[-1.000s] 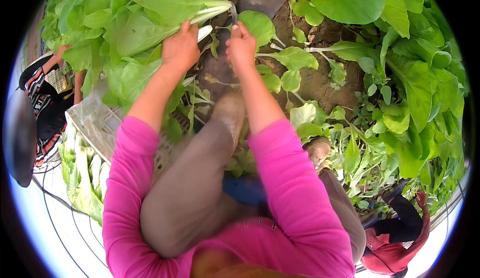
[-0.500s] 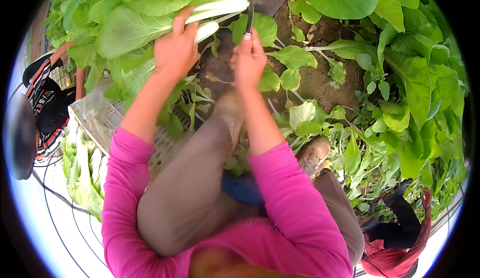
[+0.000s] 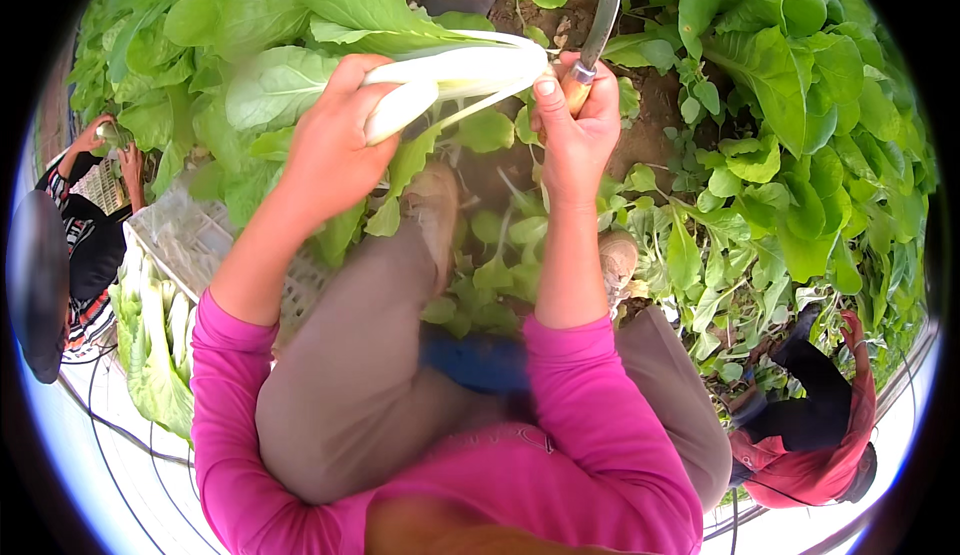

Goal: The person harvests leafy green vegetables in a greenhouse using a small curved knife. They cut the stems, remove excess leaves, and place the harvested vegetables into a white plastic crate.

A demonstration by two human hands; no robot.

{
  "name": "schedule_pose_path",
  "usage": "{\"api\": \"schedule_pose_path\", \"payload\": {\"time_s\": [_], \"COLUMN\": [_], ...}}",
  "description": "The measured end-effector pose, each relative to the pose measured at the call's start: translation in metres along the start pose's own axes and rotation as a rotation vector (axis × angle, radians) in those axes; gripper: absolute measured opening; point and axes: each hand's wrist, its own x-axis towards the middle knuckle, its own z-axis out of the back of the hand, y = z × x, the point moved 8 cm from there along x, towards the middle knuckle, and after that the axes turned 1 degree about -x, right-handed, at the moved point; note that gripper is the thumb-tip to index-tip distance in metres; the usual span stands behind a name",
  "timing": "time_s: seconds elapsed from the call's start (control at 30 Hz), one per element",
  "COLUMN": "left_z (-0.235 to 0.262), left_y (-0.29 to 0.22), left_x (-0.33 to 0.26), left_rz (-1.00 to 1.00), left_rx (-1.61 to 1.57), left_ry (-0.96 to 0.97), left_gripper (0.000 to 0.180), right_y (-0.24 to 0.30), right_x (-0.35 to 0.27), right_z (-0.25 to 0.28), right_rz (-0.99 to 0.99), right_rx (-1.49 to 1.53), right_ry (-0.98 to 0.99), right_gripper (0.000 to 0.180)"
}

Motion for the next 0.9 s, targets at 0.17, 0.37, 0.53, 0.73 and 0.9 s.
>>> {"api": "schedule_pose_path", "payload": {"time_s": [0.17,0.37,0.53,0.73,0.9], "left_z": [0.000,-0.019,-0.034,-0.018,-0.045], "left_y": [-0.004,-0.023,-0.016,-0.052,-0.027], "left_x": [-0.004,-0.015,-0.022,-0.006,0.006], "left_rz": [0.064,0.051,0.129,-0.249,-0.101], "left_rx": [0.203,0.041,-0.145,-0.005,-0.067], "left_ry": [-0.021,0.084,0.210,0.061,0.174], "left_gripper": [0.028,0.029,0.033,0.056,0.082], "right_y": [0.029,0.005,0.006,0.015,0.000], "right_x": [-0.015,-0.015,-0.019,-0.024,-0.029], "right_z": [0.019,0.007,0.021,0.007,-0.028], "right_rz": [0.257,-0.094,-0.078,0.153,-0.038], "right_rx": [-0.876,0.146,0.127,0.004,0.314], "right_ry": [-0.245,-0.027,-0.246,-0.071,0.010], "right_gripper": [0.028,0.057,0.042,0.044,0.042]}}
